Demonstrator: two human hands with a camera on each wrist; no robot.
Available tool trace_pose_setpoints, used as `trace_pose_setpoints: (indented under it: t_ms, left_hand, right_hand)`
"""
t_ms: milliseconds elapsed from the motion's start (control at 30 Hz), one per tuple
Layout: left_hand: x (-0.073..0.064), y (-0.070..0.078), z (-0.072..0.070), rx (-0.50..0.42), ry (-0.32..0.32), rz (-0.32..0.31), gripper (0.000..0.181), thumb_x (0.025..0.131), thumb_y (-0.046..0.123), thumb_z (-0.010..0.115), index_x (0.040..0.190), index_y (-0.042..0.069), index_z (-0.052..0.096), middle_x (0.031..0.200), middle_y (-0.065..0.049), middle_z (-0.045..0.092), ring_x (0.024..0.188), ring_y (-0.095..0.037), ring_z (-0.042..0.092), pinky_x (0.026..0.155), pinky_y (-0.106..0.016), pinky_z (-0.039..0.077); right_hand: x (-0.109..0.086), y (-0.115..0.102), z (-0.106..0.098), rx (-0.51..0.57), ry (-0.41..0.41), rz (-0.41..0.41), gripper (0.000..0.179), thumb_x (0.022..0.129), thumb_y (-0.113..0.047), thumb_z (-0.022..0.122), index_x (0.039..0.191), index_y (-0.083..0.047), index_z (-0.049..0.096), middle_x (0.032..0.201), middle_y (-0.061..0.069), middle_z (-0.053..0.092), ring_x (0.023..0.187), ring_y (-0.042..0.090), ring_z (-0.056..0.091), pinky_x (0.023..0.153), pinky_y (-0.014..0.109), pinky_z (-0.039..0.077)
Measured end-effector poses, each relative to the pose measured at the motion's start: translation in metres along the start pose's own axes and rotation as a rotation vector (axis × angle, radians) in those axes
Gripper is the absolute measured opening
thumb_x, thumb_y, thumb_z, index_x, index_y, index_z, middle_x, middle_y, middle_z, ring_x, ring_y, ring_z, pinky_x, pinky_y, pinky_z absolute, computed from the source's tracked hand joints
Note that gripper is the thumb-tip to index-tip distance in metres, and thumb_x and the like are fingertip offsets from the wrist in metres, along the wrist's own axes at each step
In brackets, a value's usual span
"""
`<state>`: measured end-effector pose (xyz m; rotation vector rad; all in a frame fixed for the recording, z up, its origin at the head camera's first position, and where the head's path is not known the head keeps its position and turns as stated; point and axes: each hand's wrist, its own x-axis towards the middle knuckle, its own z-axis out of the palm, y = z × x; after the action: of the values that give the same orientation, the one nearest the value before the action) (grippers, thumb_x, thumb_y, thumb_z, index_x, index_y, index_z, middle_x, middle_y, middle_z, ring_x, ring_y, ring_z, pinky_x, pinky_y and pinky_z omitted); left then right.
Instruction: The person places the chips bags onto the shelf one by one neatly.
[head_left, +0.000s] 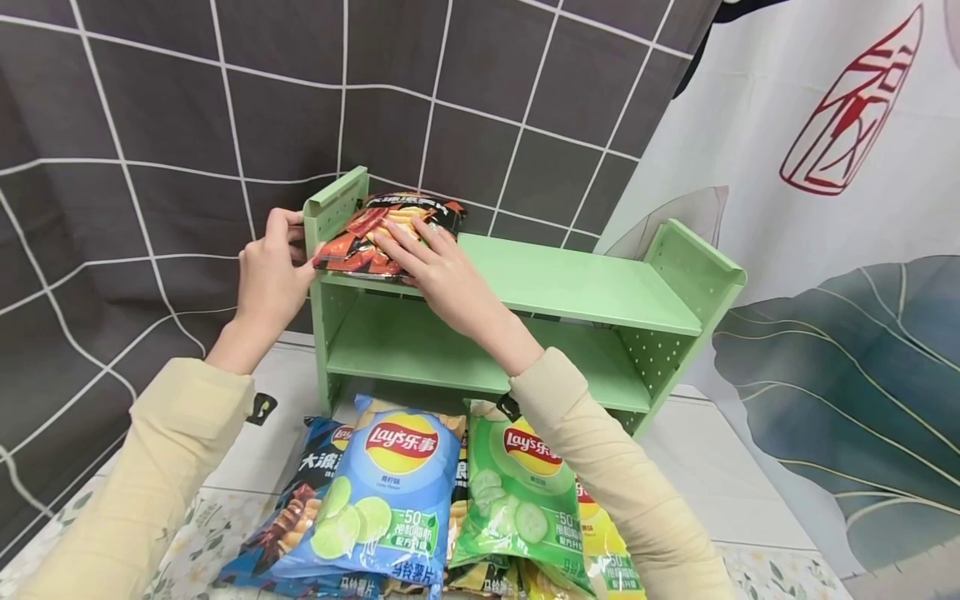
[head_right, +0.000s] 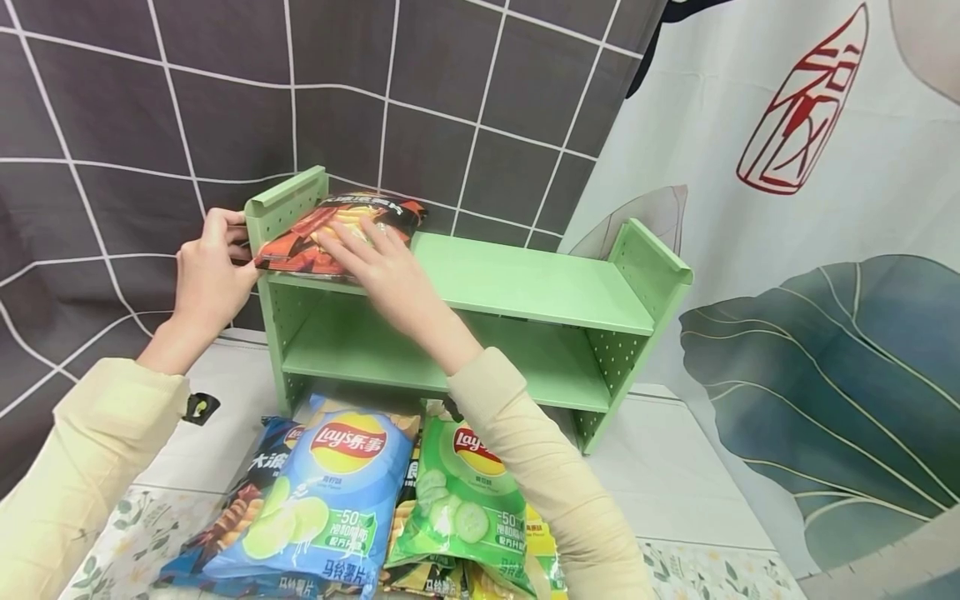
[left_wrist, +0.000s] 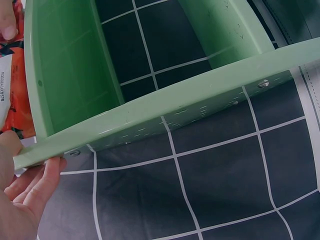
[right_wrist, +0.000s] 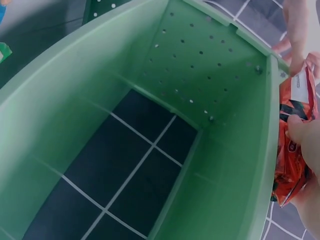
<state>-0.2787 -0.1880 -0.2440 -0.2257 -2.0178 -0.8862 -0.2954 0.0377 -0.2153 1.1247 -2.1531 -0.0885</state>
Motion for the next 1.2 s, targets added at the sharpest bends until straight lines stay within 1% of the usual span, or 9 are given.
trace_pose_setpoints:
  t_ms: [100, 233, 400, 533, 633, 767, 867, 1033, 1200]
  left_hand:
    - [0.000, 0.001, 0.000, 0.005, -0.006, -0.006, 0.035, 0.087, 0.005, 0.064, 0.118, -0.003, 0.050, 0.109, -0.024, 0.069, 0.085, -0.039, 0.070, 0.084, -0.052, 0.047]
    - [-0.001, 0.001, 0.000, 0.012, -0.010, -0.015, 0.035, 0.088, 0.007, 0.063, 0.119, -0.003, 0.050, 0.111, -0.025, 0.068, 0.085, -0.039, 0.070, 0.085, -0.052, 0.048]
    - [-0.001, 0.000, 0.001, 0.009, -0.008, -0.011, 0.035, 0.088, 0.006, 0.064, 0.119, -0.003, 0.050, 0.110, -0.025, 0.069, 0.085, -0.040, 0.070, 0.085, -0.052, 0.047]
    - [-0.001, 0.000, 0.001, 0.003, -0.006, -0.006, 0.035, 0.087, 0.005, 0.064, 0.118, -0.004, 0.050, 0.110, -0.025, 0.069, 0.085, -0.040, 0.070, 0.085, -0.052, 0.047]
    - [-0.001, 0.000, 0.001, 0.001, -0.006, -0.008, 0.035, 0.087, 0.005, 0.064, 0.118, -0.004, 0.050, 0.110, -0.025, 0.069, 0.085, -0.040, 0.070, 0.085, -0.052, 0.046]
    - [-0.001, 0.000, 0.001, 0.001, -0.004, -0.014, 0.035, 0.087, 0.006, 0.064, 0.118, -0.003, 0.050, 0.110, -0.024, 0.069, 0.084, -0.039, 0.070, 0.084, -0.052, 0.046]
    - [-0.001, -0.001, 0.001, 0.002, -0.001, -0.014, 0.035, 0.087, 0.006, 0.064, 0.118, -0.003, 0.050, 0.110, -0.024, 0.069, 0.082, -0.039, 0.070, 0.084, -0.052, 0.046]
    - [-0.001, -0.001, 0.001, 0.002, 0.002, -0.015, 0.035, 0.087, 0.006, 0.064, 0.118, -0.004, 0.051, 0.110, -0.024, 0.069, 0.082, -0.039, 0.069, 0.083, -0.052, 0.046]
    - [-0.001, 0.000, 0.001, 0.004, 0.000, -0.015, 0.035, 0.087, 0.006, 0.064, 0.118, -0.003, 0.051, 0.110, -0.024, 0.069, 0.082, -0.039, 0.069, 0.082, -0.052, 0.046]
  right_hand:
    - [-0.002, 0.002, -0.001, -0.005, -0.034, 0.004, 0.055, 0.096, -0.019, 0.057, 0.148, -0.020, 0.038, 0.155, 0.003, 0.036, 0.146, 0.029, 0.029, 0.117, 0.046, 0.025]
    - [-0.004, 0.002, -0.002, -0.017, -0.040, -0.001, 0.060, 0.094, -0.025, 0.061, 0.149, -0.020, 0.037, 0.156, 0.004, 0.034, 0.148, 0.031, 0.023, 0.117, 0.051, 0.022]
    - [-0.006, 0.002, -0.005, -0.047, -0.026, -0.001, 0.061, 0.093, -0.028, 0.062, 0.148, -0.022, 0.038, 0.155, 0.003, 0.036, 0.147, 0.030, 0.024, 0.116, 0.054, 0.021]
    - [-0.009, 0.002, -0.009, -0.054, -0.019, -0.005, 0.060, 0.093, -0.029, 0.063, 0.148, -0.022, 0.039, 0.153, 0.002, 0.039, 0.147, 0.027, 0.026, 0.117, 0.052, 0.020]
    - [-0.012, 0.001, -0.011, -0.043, 0.026, -0.033, 0.055, 0.093, -0.026, 0.063, 0.144, -0.020, 0.045, 0.150, 0.002, 0.044, 0.145, 0.025, 0.031, 0.118, 0.049, 0.022]
    - [-0.016, -0.002, -0.011, -0.038, 0.139, -0.103, 0.044, 0.093, -0.020, 0.062, 0.136, -0.018, 0.056, 0.143, 0.003, 0.052, 0.138, 0.024, 0.043, 0.116, 0.044, 0.028]
    - [-0.019, -0.005, -0.012, -0.043, 0.195, -0.139, 0.040, 0.091, -0.017, 0.062, 0.131, -0.017, 0.061, 0.140, 0.004, 0.056, 0.134, 0.024, 0.048, 0.113, 0.043, 0.033]
    - [-0.028, -0.012, -0.017, -0.054, 0.217, -0.163, 0.039, 0.089, -0.017, 0.064, 0.128, -0.016, 0.063, 0.138, 0.005, 0.057, 0.131, 0.025, 0.050, 0.108, 0.040, 0.038]
    - [-0.044, -0.015, -0.022, -0.051, 0.220, -0.176, 0.037, 0.088, -0.017, 0.066, 0.125, -0.016, 0.065, 0.137, 0.006, 0.059, 0.130, 0.026, 0.051, 0.107, 0.043, 0.039]
